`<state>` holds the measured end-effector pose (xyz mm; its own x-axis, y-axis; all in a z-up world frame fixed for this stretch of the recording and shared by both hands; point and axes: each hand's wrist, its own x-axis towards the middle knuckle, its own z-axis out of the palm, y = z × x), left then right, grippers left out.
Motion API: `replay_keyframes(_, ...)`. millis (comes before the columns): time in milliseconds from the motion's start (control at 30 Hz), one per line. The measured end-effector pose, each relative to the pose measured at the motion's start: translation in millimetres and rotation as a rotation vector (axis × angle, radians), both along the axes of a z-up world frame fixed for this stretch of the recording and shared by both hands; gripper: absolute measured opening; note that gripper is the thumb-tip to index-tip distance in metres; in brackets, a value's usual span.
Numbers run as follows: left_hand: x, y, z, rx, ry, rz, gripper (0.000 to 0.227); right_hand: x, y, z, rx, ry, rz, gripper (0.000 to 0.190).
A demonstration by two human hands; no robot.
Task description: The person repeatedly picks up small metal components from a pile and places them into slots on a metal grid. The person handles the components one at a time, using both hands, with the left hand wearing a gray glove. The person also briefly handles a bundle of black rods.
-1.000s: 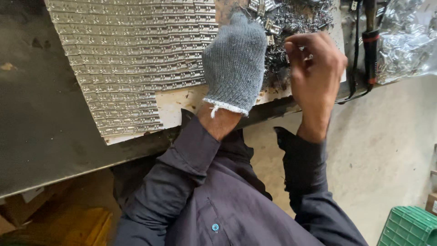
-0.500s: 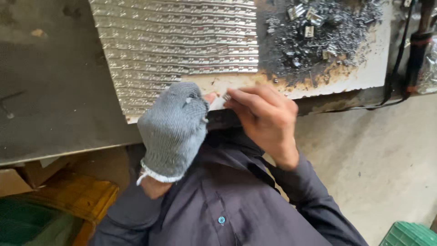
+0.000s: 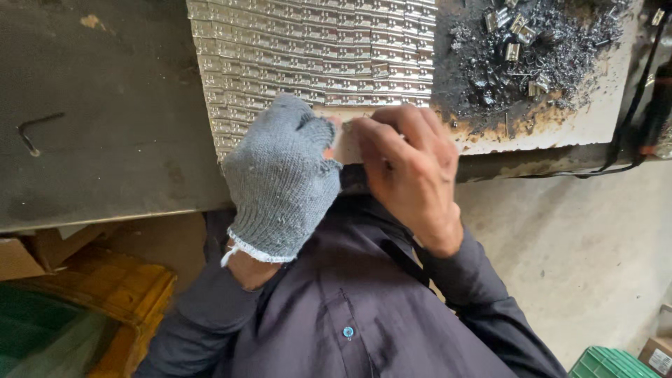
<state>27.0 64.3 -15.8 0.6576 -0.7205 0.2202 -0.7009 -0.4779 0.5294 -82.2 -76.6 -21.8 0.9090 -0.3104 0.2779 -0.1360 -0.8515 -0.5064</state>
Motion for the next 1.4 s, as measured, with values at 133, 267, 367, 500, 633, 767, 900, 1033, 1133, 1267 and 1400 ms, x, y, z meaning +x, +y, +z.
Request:
replay_keyframes(133,2,-2,1,0.031,0.003,0.023,0.009,8,5,-5,0.023,-0.035,-0.005,0.026)
replay_keyframes(267,3,-2,-1,0.039,-0.020,0.038,0.009,10,7,-7,0.023,-0.064,-0.018,0.026)
replay_keyframes(367,4,-1,-4,0.017,-0.019,0.044,0.018,11,7,-10,0.025,-0.086,-0.022,0.027)
replay_keyframes(500,0,-1,-5,0.006,-0.023,0.086,0.024,12,6,-11,0.031,-0.086,-0.005,0.028)
replay_keyframes(633,1,-5,2,0.001,-0.057,0.100,0.026,16,8,-8,0.047,-0.107,-0.009,0.028)
replay_keyframes(767,-4,-9,18,-0.021,-0.055,0.079,0.028,10,0,0,0.109,-0.086,-0.002,0.032)
replay_keyframes(900,-27,-28,24,-0.101,0.003,-0.034,0.021,-19,-45,14,0.332,-0.112,-0.426,0.017)
replay_keyframes(1033,-51,-82,12,-0.153,0.028,-0.136,0.018,-28,-106,1,-0.113,-0.051,-0.459,0.013)
replay_keyframes(1133,-51,-138,-1,-0.111,-0.062,-0.078,0.010,-29,-126,-13,-0.216,0.044,-0.451,0.021)
replay_keyframes(1267,-37,-194,-25,-0.133,-0.082,0.002,0.018,-40,-129,-9,-0.211,0.076,-0.397,0.009)
replay_keyframes(1400,-29,-212,-41,-0.246,-0.131,0.020,0.012,-48,-126,-1,0.110,-0.044,-0.438,0.006)
